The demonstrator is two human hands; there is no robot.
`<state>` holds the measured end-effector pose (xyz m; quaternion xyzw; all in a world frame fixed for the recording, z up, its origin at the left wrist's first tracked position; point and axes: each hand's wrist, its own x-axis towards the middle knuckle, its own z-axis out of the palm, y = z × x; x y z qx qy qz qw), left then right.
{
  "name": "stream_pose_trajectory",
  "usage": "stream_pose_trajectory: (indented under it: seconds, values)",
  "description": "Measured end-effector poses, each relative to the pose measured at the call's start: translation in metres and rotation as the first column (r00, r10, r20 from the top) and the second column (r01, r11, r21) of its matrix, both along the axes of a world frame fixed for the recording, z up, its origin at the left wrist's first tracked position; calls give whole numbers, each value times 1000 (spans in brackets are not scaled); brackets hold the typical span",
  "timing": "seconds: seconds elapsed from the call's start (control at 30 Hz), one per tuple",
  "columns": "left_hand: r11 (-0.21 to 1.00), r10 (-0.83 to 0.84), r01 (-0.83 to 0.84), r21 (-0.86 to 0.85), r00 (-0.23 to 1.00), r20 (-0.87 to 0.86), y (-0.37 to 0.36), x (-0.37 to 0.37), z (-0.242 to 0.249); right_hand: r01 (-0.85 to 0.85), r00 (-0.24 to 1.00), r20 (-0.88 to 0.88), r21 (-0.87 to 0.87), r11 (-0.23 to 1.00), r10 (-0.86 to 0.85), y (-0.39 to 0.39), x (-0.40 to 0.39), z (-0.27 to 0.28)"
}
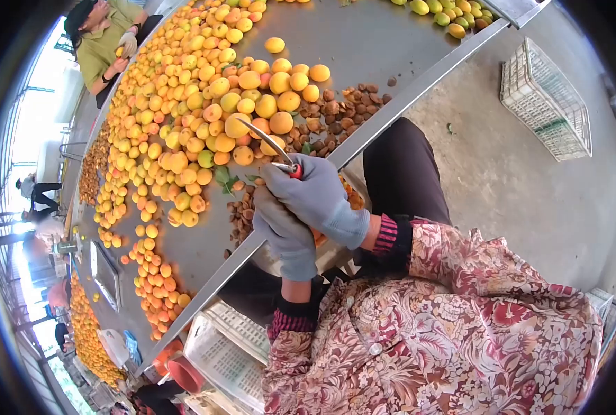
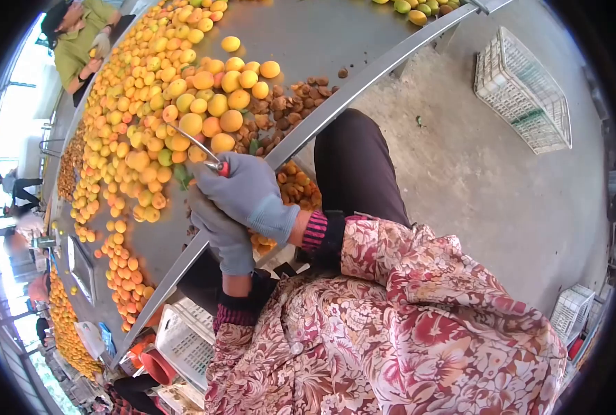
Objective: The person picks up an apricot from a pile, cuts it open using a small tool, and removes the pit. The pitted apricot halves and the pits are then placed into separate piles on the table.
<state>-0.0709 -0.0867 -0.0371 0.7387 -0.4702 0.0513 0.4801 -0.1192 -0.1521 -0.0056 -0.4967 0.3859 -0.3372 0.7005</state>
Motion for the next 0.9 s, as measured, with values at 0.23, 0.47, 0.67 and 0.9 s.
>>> stream_pose_trajectory:
  seconds: [0.23, 0.47, 0.67, 0.9]
  values:
    - [935, -294, -242, -258, -127, -947, -14, 26, 35, -107, 956, 286, 129, 986, 66, -1, -3, 1]
    - [976, -167, 105, -191, -203, -965, 13, 50, 20, -454, 872, 350, 311, 835, 343, -9, -37, 10]
    - [897, -440, -90, -433, -275, -855, 49, 68, 11, -491, 868, 95, 9, 871, 488, 7, -42, -48]
    - [732, -650, -8, -682, -309, -694, 64, 62, 1, -605, 785, -185, -18, 796, 592, 8, -47, -74]
